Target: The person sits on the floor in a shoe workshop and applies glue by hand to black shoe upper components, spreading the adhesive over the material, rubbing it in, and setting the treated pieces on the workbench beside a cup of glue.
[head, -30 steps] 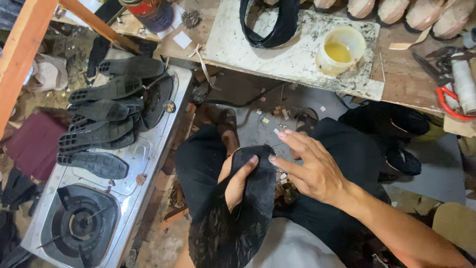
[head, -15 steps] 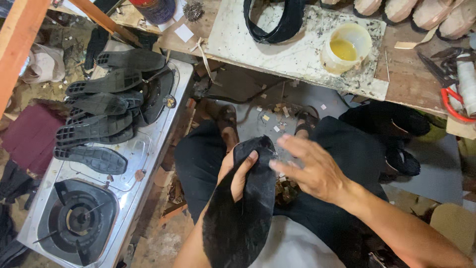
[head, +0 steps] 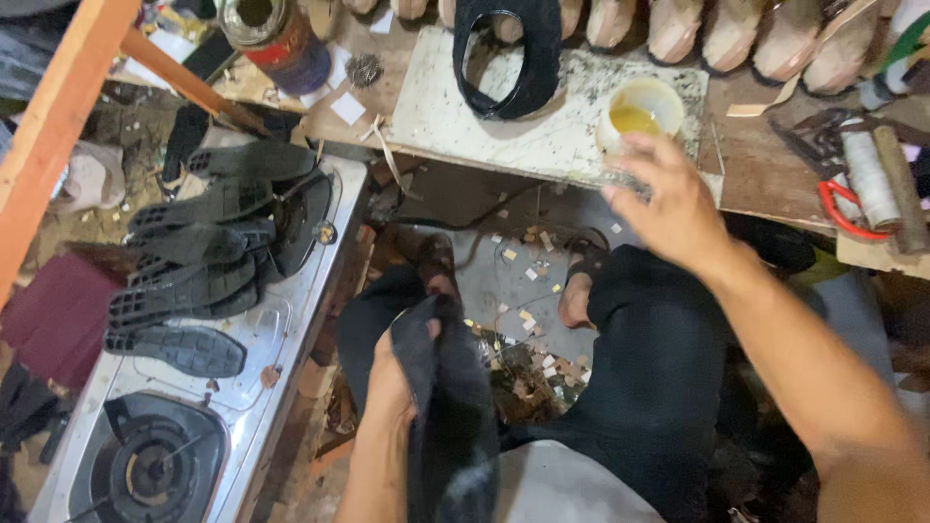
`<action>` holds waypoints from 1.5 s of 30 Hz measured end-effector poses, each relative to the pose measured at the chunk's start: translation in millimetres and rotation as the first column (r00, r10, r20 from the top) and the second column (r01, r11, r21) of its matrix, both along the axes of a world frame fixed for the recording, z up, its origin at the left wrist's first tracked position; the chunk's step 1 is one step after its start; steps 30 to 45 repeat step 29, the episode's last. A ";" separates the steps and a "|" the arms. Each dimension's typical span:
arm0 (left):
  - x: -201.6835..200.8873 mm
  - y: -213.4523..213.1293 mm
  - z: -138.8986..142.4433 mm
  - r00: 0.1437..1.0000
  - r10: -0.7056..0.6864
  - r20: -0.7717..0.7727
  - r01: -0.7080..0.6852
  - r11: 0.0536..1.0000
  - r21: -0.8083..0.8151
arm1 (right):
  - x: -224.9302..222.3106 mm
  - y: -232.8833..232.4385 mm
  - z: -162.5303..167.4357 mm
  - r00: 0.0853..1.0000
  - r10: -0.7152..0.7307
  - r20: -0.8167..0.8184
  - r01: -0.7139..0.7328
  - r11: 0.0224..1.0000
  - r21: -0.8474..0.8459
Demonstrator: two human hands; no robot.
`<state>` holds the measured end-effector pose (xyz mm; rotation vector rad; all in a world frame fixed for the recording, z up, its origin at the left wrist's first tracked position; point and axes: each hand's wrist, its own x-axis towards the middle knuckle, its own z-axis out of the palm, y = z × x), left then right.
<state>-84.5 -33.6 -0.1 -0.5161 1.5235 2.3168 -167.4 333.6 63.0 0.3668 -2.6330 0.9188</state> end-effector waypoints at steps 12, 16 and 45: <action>2.2 -10.3 -15.9 0.980 0.014 0.197 -0.065 0.965 0.255 | -108.7 36.9 -12.4 0.780 -0.395 0.485 0.006 0.780 0.625; 8.9 -13.4 -7.4 0.973 0.023 0.230 -0.092 0.952 0.293 | -88.5 55.2 -8.8 0.934 -0.270 0.235 0.146 0.887 0.438; -30.3 37.3 -7.5 0.980 -0.105 0.167 0.083 0.988 0.131 | 82.4 -77.7 2.3 0.923 0.293 0.249 -0.218 0.932 -0.289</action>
